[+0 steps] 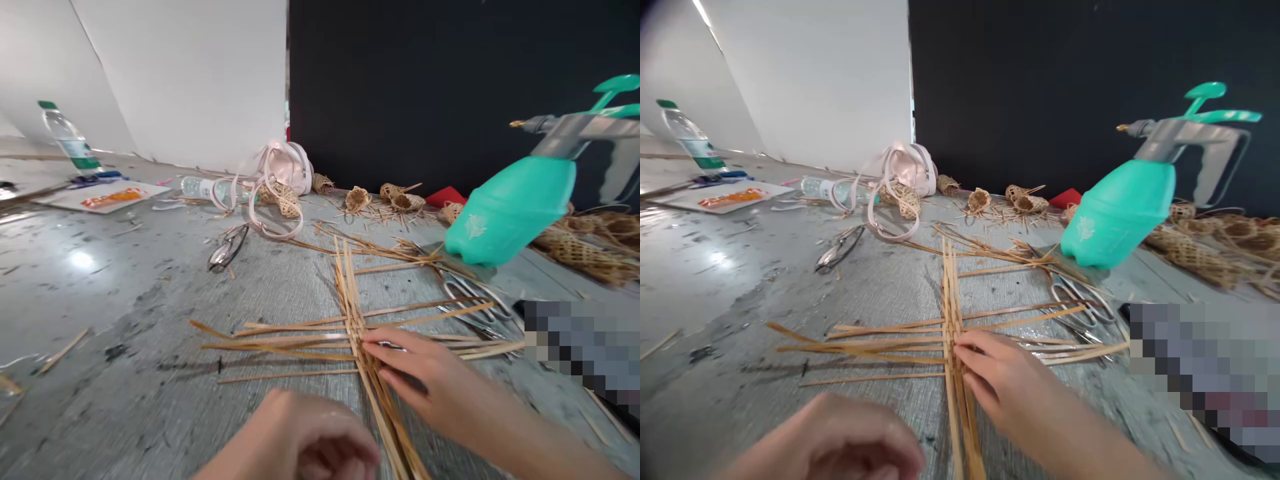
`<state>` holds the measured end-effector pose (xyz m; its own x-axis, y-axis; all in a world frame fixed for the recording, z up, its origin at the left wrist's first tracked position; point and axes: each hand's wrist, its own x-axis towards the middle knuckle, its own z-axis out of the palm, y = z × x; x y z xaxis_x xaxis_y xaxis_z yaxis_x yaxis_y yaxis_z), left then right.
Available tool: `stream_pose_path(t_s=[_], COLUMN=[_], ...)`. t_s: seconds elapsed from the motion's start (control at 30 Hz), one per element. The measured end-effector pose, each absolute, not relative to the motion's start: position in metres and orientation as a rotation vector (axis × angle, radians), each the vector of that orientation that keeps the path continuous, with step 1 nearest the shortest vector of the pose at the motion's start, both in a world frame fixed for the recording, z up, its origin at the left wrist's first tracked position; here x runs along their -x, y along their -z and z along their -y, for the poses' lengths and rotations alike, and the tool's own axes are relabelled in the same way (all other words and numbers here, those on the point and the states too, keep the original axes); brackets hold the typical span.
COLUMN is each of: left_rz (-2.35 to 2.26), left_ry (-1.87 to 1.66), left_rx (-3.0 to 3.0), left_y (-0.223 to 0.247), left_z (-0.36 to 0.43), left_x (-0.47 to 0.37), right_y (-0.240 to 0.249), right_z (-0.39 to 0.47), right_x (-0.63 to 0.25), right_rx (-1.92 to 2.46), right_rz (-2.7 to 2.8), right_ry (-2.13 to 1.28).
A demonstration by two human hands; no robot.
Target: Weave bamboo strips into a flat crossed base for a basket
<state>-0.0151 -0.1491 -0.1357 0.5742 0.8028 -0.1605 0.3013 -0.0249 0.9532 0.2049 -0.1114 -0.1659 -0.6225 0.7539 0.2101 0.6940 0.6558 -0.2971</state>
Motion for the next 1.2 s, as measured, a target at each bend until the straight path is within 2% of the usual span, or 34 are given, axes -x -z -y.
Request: stream_pose_path(t_s=[0.1,0.2,0.53,0.7,0.93,1.2], left_rz=[-0.948,-1.013,-0.95,-1.02,-1.034,-1.043], left_ry=[-0.646,-0.593,-0.585,-0.731,-0.656,-0.628], left_rx=[-2.316,-2.621,-2.64,-2.656,-2.643,-2.619], left_y=[0.137,0.144,0.156,0.156,0.152,0.152], left_z=[0.129,0.109,0.103,0.101,0.093,0.096], left_x=[0.009,-0.004,-0.01,-0.012,-0.012,-0.01], right_y=[0.168,0.167,0.174,0.174,0.165,0.161], right_z=[0.106,0.105,0.111,0.114,0.108,0.106], right_x=[-0.213,-0.217,-0.21,-0.207,-0.209,-0.208], right_rx=[1.084,1.026,0.99,1.086,1.021,1.038], right_rz=[2.589,2.617,2.473,2.385,2.446,2.473], right_ry=[-0.268,-0.31,-0.242,-0.251,-0.1,-0.088])
